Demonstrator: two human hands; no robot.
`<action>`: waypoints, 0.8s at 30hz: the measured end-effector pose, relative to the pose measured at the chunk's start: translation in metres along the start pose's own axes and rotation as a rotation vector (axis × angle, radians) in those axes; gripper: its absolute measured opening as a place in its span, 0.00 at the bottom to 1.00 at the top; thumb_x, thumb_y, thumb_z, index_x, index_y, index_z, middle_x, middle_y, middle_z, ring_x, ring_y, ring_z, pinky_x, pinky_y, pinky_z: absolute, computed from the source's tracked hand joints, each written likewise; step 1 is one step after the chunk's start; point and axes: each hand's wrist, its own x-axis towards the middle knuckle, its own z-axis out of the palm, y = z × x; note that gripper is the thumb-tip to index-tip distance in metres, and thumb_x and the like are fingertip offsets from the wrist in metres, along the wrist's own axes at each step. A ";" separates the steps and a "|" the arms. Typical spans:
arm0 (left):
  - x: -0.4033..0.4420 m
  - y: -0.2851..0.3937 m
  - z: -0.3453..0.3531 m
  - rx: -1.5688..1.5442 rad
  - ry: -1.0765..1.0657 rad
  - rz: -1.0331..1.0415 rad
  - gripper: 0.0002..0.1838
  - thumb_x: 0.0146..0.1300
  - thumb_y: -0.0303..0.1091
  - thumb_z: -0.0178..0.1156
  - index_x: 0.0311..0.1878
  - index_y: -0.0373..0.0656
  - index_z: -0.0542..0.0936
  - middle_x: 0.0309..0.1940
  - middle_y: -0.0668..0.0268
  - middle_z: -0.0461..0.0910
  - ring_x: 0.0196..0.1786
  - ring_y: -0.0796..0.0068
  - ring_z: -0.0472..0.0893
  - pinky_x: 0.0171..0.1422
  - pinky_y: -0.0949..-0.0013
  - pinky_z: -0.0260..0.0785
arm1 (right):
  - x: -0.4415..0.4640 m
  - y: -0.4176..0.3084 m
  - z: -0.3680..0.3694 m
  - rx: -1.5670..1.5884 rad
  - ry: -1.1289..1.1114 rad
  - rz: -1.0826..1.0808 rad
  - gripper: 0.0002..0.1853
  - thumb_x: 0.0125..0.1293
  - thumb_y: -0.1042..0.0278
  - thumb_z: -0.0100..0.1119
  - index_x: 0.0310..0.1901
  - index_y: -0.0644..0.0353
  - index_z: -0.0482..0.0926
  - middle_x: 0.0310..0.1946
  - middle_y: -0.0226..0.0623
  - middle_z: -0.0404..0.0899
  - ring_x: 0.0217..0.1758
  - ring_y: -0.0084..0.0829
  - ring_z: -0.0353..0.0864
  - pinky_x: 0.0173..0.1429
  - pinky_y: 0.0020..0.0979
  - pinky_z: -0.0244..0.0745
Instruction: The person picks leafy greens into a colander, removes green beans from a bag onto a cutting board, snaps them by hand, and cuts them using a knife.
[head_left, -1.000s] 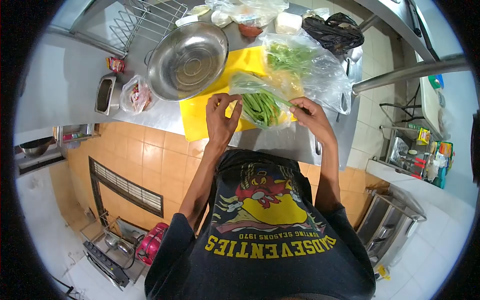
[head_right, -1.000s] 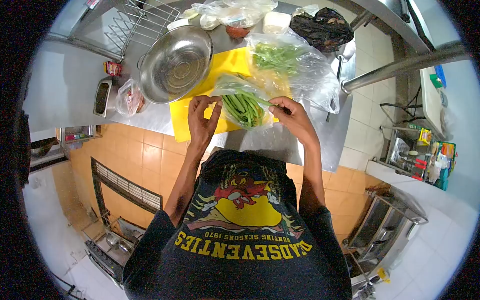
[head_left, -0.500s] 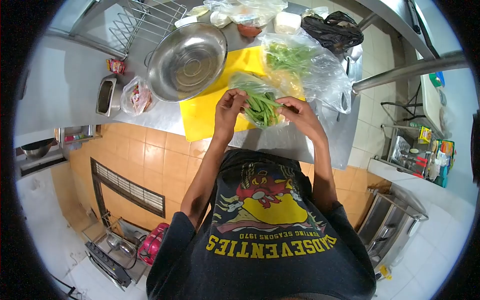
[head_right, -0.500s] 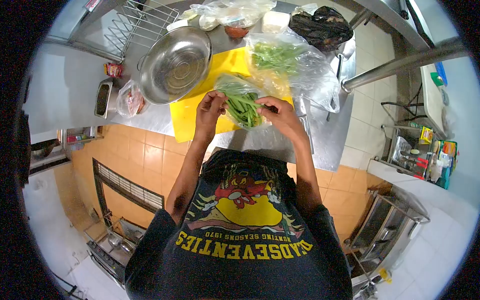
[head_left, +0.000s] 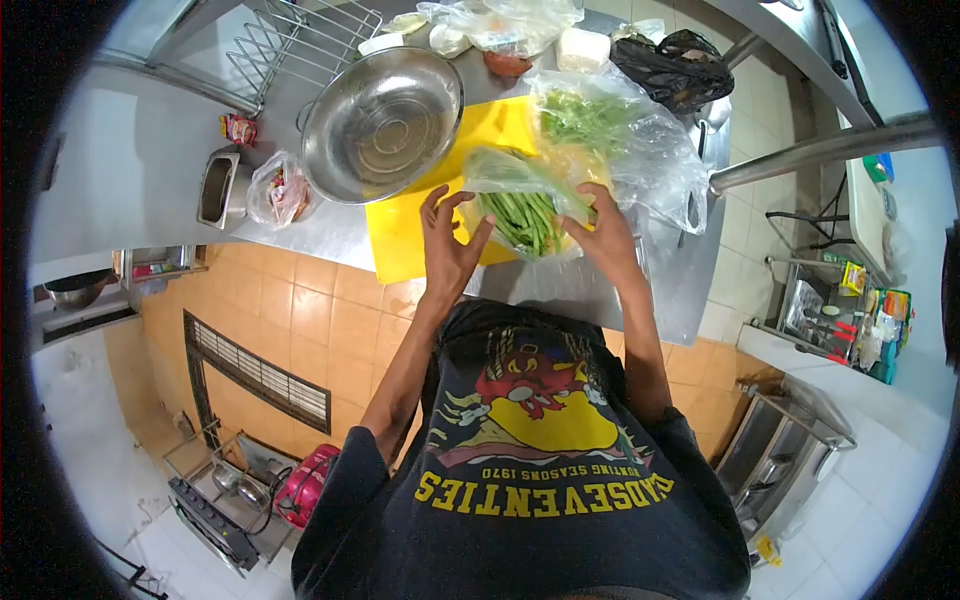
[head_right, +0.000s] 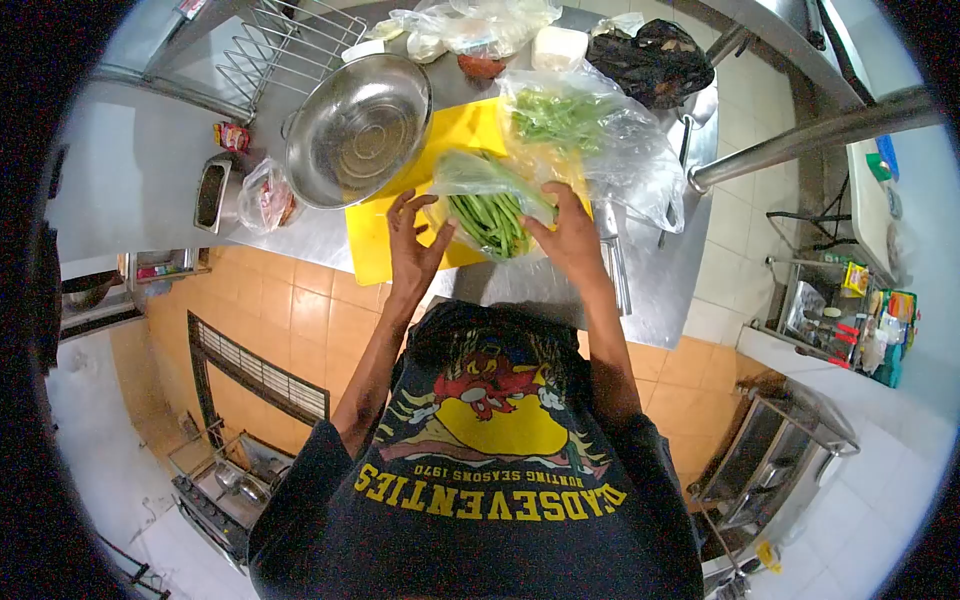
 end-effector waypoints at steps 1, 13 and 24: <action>-0.001 0.001 0.002 -0.108 -0.047 -0.049 0.22 0.58 0.34 0.68 0.56 0.46 0.74 0.60 0.57 0.67 0.62 0.62 0.69 0.53 0.62 0.73 | -0.001 0.007 0.007 -0.113 0.037 -0.034 0.15 0.62 0.69 0.64 0.48 0.61 0.73 0.39 0.44 0.79 0.37 0.38 0.79 0.41 0.33 0.73; 0.038 0.030 -0.016 -0.462 -0.202 -0.123 0.29 0.62 0.18 0.49 0.68 0.44 0.69 0.49 0.57 0.80 0.44 0.76 0.81 0.45 0.73 0.71 | 0.032 -0.039 -0.012 0.422 -0.124 0.069 0.08 0.67 0.67 0.61 0.38 0.65 0.79 0.27 0.20 0.72 0.29 0.13 0.64 0.34 0.19 0.60; 0.110 0.059 -0.019 -0.508 -0.140 0.081 0.30 0.63 0.21 0.48 0.70 0.47 0.67 0.45 0.61 0.81 0.43 0.80 0.79 0.46 0.75 0.70 | 0.098 -0.076 -0.036 0.430 0.062 -0.038 0.08 0.67 0.66 0.60 0.37 0.63 0.78 0.25 0.19 0.69 0.28 0.13 0.59 0.31 0.20 0.55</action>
